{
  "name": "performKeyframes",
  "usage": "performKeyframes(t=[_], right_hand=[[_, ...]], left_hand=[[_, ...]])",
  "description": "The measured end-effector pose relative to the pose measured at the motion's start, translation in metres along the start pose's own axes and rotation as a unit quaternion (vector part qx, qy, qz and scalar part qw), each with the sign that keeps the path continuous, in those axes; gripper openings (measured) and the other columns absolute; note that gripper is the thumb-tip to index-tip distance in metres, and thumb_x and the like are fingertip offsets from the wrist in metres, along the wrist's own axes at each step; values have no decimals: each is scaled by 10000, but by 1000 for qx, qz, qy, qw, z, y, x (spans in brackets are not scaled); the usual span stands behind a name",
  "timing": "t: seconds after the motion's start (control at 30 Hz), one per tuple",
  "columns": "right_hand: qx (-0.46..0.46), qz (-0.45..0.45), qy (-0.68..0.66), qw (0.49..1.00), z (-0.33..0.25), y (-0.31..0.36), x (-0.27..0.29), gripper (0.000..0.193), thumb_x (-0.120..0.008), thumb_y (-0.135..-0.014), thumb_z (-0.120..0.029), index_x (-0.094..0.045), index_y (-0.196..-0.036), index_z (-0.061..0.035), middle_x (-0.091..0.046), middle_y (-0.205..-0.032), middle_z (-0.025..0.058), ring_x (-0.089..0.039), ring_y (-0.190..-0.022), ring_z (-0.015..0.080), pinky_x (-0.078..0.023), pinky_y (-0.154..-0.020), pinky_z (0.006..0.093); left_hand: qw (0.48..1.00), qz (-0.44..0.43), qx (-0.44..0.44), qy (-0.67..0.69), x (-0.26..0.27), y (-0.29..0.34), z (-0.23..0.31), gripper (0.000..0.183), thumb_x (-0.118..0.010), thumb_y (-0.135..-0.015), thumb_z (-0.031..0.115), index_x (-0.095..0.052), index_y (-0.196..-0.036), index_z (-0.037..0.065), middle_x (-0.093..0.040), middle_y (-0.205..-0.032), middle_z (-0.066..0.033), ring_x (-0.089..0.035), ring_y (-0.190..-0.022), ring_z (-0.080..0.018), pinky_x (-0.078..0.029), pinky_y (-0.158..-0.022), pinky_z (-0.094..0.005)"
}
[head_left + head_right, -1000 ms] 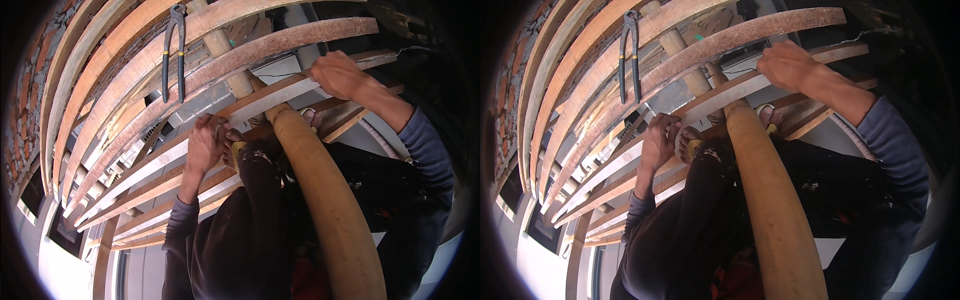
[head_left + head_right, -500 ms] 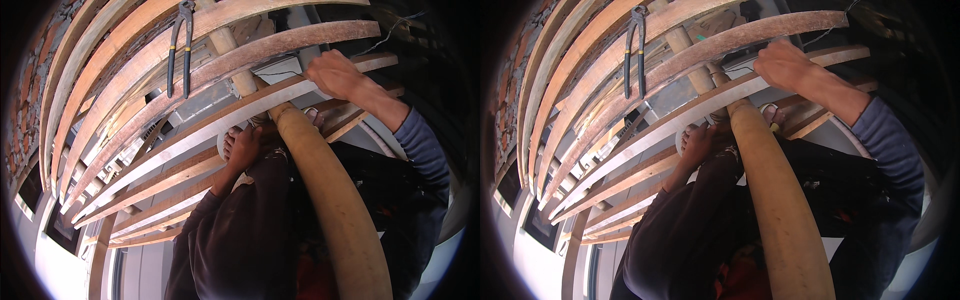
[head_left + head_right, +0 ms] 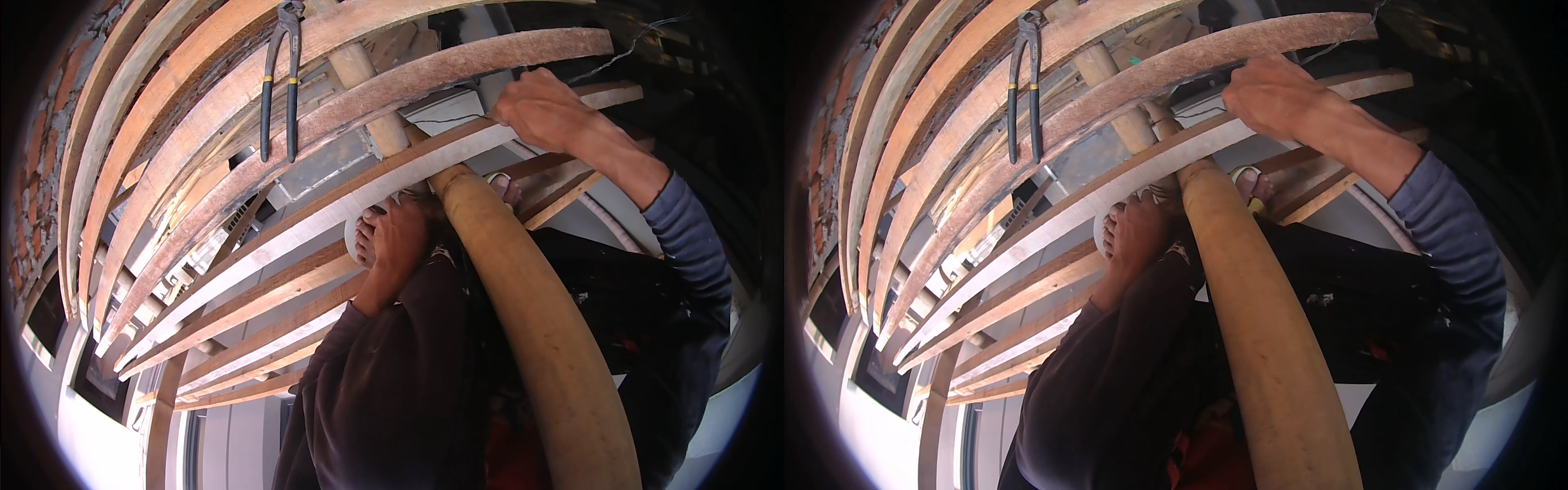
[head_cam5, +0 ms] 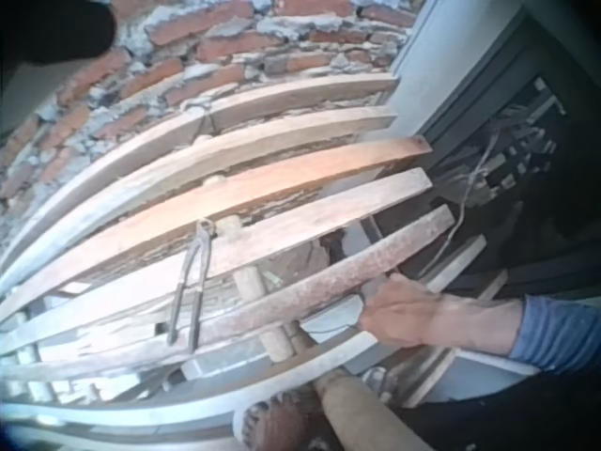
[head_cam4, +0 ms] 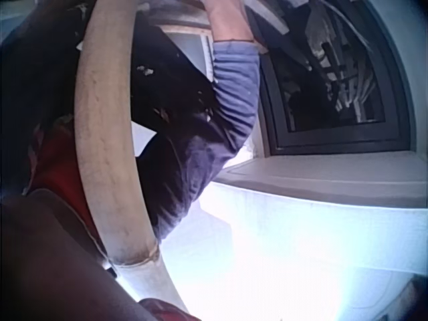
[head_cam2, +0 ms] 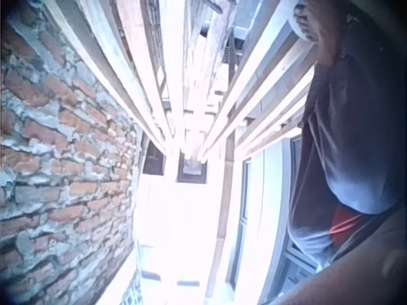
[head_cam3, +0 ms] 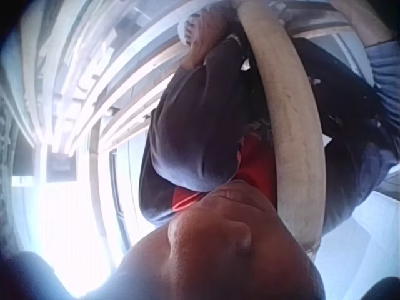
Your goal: The person secures wooden slats to a central pole using wire. They use pliers to twist and tighten the wire around the slats and pole, ensuring the slats are held in place.
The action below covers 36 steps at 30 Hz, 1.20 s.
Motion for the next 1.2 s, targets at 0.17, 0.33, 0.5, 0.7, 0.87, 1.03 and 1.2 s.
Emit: performKeyframes(t=[0.17, 0.33, 0.5, 0.7, 0.87, 1.03, 1.2], right_hand=[[7, -13, 7, 1000, 6, 1, -4, 177, -509, -801, -104, -643, -691, -71, -624, -701, 126, -605, -731, 325, -443, -702, 422], [1, -15, 4, 1000, 3, -4, -4, 177, -535, -749, -94, -654, -630, -46, -648, -690, 154, -640, -711, 340, -485, -660, 444], [35, 39, 3, 999, 5, -3, -15, 154, -563, -721, -98, -643, -595, -61, -635, -648, 140, -639, -660, 327, -482, -606, 435], [58, 101, 8, 993, -3, -8, -31, 108, -599, -669, -109, -595, -561, -104, -590, -611, 96, -603, -640, 286, -452, -610, 400], [71, 174, -24, 982, -7, -5, -43, 99, -606, -686, -128, -566, -596, -138, -544, -673, 46, -550, -724, 239, -426, -707, 363], [71, 169, -13, 983, -11, -5, -48, 112, -586, -721, -132, -575, -610, -131, -560, -702, 34, -549, -747, 238, -424, -721, 367], [83, 174, -8, 981, -9, -3, -47, 125, -565, -742, -143, -588, -621, -125, -580, -717, 59, -570, -756, 250, -435, -719, 396]], left_hand=[[996, 44, -50, -65, 24, 18, 1, 235, -533, -844, 149, -571, -1003, -19, -554, -1089, -211, -575, -964, -372, -504, -809, -463], [977, 168, -114, -66, 17, 15, -16, 257, -557, -814, 158, -587, -1022, 10, -576, -1048, -199, -587, -959, -328, -468, -826, -426], [972, 162, -150, -78, 12, 15, -16, 248, -575, -797, 167, -606, -1005, 38, -625, -952, -156, -588, -971, -305, -455, -817, -402], [960, 174, -207, -67, -5, 10, -28, 242, -598, -783, 193, -625, -1002, 93, -635, -921, -105, -577, -1002, -292, -445, -834, -414], [961, 97, -258, -21, -12, 9, -20, 351, -745, -667, 276, -659, -976, 133, -627, -938, -79, -591, -980, -278, -454, -835, -399], [949, 81, -303, -26, -15, 3, -12, 308, -742, -684, 256, -652, -951, 129, -606, -976, -72, -630, -875, -292, -508, -729, -406], [931, 73, -358, 28, -13, 2, -8, 295, -744, -679, 225, -639, -927, 106, -591, -922, -81, -647, -800, -285, -530, -649, -393]])
Point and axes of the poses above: each hand's wrist, its own y-axis away from the middle knuckle, its own x-axis out of the back of the hand, z = x × y, the point moved 2 cm from there along -y, towards the middle knuckle
